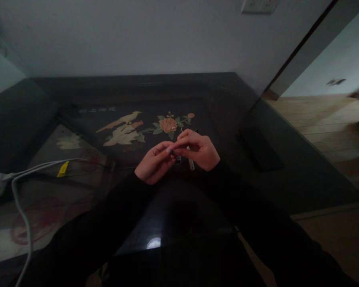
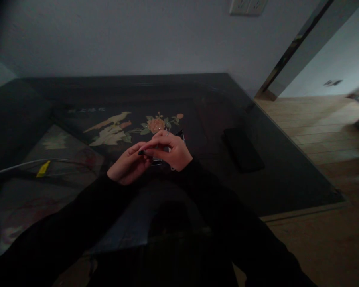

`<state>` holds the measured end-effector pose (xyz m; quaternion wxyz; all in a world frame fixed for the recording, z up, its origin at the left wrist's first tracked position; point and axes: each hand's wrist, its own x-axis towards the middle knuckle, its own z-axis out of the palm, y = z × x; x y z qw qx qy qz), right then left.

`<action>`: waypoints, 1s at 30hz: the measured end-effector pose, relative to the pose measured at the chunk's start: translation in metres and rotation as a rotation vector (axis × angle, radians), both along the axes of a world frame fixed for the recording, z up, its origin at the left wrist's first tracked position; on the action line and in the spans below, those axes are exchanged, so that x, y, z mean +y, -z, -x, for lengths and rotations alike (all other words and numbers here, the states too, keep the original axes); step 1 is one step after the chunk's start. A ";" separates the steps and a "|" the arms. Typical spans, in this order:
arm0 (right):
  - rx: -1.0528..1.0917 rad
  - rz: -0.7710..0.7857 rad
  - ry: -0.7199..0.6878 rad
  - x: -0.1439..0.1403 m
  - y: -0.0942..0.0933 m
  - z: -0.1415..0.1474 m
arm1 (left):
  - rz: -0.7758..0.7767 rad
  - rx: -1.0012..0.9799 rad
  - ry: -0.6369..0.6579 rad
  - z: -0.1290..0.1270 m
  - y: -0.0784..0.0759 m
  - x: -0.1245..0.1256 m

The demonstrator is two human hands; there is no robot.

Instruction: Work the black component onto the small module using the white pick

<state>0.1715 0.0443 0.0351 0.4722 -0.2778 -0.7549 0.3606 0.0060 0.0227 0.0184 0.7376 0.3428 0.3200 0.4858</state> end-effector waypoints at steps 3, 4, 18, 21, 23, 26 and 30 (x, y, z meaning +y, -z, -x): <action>-0.027 -0.035 0.040 -0.001 -0.002 0.000 | -0.032 0.025 0.012 -0.002 -0.001 -0.001; -0.030 -0.041 0.042 -0.002 -0.002 0.000 | -0.046 0.040 0.011 -0.002 -0.001 -0.002; -0.058 -0.146 0.172 0.001 0.003 0.001 | -0.521 0.658 -0.282 0.007 -0.006 0.002; -0.179 -0.120 0.228 0.005 0.006 0.000 | -0.861 0.980 -0.385 0.014 -0.008 0.006; -0.257 -0.114 0.252 0.006 0.008 0.000 | -1.005 1.089 -0.372 0.017 -0.008 0.008; -0.344 -0.127 0.273 0.008 0.011 0.000 | -1.067 1.200 -0.335 0.018 -0.005 0.009; -0.412 -0.137 0.301 0.008 0.013 0.001 | -1.073 1.290 -0.308 0.019 -0.001 0.011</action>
